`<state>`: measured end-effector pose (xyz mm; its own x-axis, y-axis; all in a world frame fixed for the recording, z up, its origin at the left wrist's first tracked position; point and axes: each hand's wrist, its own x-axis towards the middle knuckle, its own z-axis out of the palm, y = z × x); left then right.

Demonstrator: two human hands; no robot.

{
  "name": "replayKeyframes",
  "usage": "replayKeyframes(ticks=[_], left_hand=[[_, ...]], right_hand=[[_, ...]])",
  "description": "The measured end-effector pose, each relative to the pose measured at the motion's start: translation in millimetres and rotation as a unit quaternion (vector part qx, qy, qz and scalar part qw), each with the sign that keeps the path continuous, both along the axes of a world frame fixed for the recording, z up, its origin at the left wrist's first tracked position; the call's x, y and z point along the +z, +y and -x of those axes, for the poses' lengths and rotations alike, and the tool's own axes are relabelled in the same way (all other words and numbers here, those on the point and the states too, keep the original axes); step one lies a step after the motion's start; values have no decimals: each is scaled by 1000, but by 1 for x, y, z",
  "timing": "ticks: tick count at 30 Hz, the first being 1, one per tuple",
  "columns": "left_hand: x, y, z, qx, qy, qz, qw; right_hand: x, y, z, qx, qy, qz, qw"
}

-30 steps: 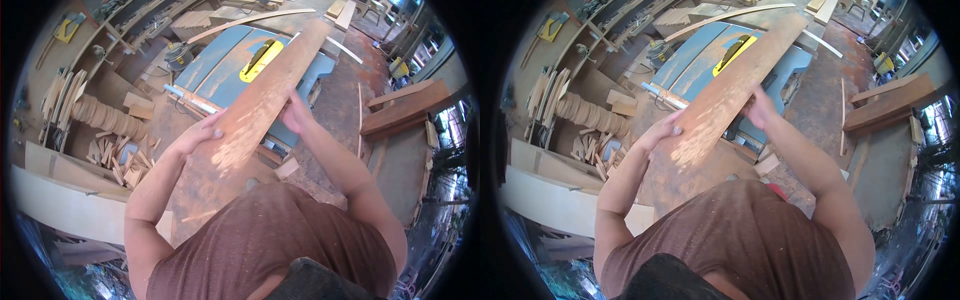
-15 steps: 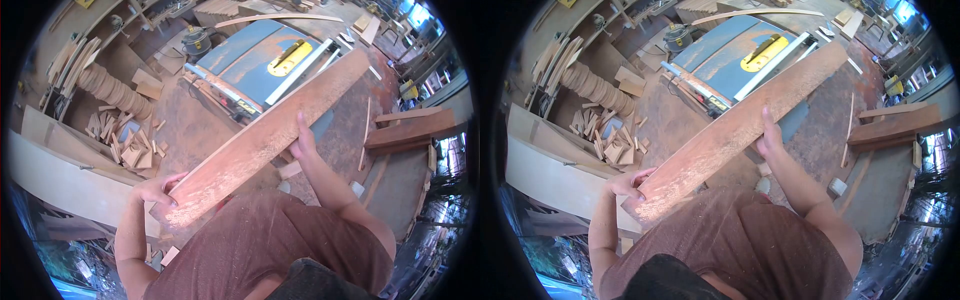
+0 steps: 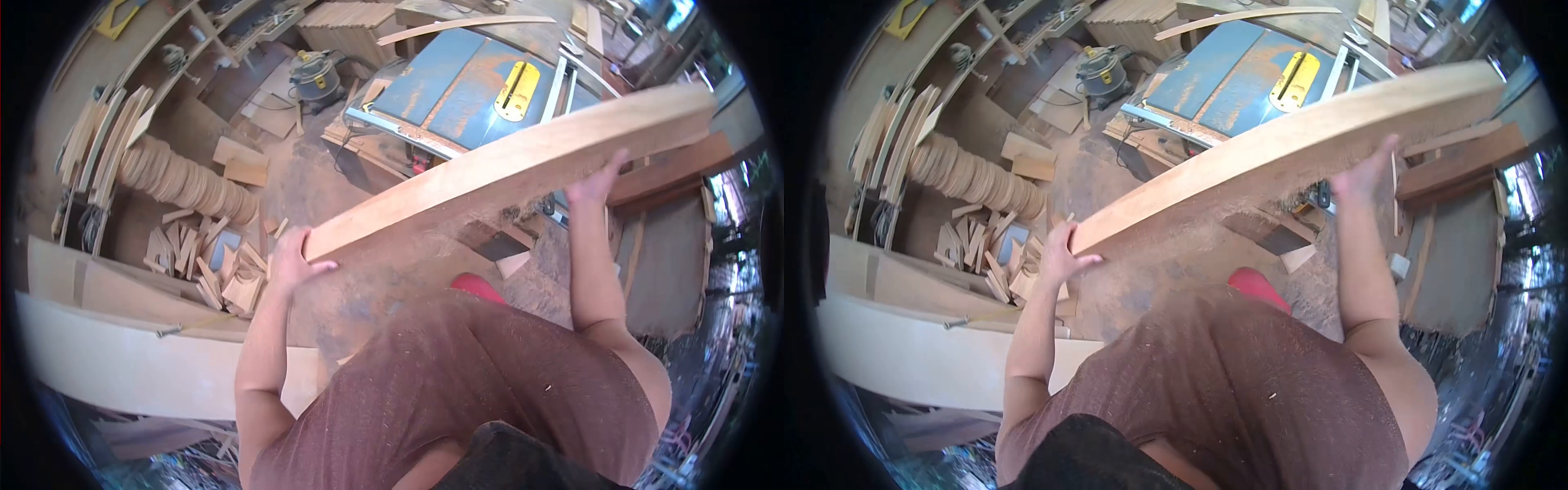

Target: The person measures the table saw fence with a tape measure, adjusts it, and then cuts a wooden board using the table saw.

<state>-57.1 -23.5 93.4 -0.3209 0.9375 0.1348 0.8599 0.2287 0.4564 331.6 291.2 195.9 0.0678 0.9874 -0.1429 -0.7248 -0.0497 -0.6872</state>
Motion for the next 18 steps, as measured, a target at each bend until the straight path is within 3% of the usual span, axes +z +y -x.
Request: replayKeyframes(ticks=[3, 11, 15, 18], left_hand=[[7, 60, 47, -78, 94, -56, 991], [39, 262, 92, -283, 160, -88, 942], [45, 368, 102, -351, 178, -66, 917], [44, 440, 91, -453, 188, -118, 863]], right_hand=[[-35, 12, -46, 15, 9, -141, 990], [-144, 7, -81, -71, 96, -99, 988], [-153, -23, -71, -191, 99, -82, 973], [-175, -56, -56, -256, 123, -106, 953]])
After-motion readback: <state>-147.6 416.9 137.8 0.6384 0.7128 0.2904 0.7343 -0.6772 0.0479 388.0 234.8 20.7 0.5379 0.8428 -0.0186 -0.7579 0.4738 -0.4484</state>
